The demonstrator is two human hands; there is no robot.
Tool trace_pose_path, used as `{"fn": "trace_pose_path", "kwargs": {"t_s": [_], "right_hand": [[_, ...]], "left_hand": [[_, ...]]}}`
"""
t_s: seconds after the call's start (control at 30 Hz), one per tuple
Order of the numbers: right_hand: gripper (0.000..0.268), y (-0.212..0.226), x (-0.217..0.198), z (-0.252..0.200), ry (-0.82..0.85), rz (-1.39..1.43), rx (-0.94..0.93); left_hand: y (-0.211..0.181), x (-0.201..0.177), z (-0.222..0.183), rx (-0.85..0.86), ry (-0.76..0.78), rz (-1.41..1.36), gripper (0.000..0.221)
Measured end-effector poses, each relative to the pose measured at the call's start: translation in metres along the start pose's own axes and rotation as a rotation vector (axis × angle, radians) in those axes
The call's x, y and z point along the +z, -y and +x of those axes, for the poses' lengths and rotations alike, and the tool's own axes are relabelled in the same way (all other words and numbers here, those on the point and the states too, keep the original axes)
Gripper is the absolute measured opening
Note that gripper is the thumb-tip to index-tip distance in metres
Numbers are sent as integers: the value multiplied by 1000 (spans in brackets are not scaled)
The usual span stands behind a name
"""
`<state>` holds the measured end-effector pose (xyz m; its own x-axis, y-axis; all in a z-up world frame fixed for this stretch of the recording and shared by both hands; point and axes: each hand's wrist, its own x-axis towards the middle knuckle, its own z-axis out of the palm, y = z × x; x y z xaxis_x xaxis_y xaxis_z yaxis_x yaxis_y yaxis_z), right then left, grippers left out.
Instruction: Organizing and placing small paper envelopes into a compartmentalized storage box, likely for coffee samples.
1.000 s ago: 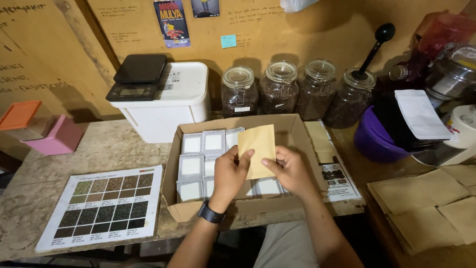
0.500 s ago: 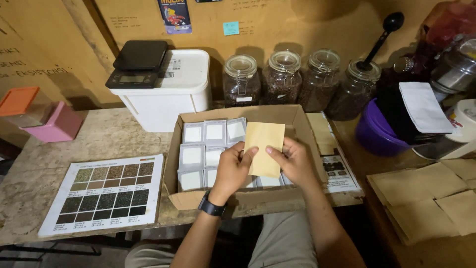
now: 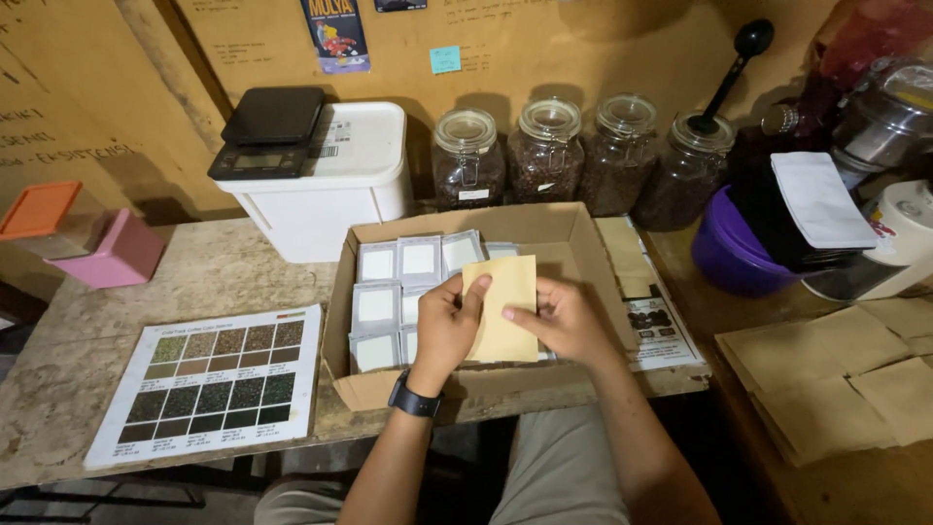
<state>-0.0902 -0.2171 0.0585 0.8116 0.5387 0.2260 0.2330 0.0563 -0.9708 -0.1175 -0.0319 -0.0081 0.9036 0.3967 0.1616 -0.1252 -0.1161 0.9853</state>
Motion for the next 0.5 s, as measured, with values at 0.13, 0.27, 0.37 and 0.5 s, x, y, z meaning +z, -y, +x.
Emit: {"fn": "trace_pose_path", "kwargs": {"t_s": [0.13,0.27,0.37,0.5], "right_hand": [[32,-16,-2,6,16,-21,6],[21,-47,-12,11,-130,-52,-1],[25,-64,-22,15,-210,-112,-54],[25,-92,-33,17,-198,-47,-34]], "left_hand": [[-27,1,-6,30,-11,7,25],[-66,2,-21,59,70,32,23],[-84,3,-24,69,122,24,36],[-73,3,-19,81,90,5,28]]}}
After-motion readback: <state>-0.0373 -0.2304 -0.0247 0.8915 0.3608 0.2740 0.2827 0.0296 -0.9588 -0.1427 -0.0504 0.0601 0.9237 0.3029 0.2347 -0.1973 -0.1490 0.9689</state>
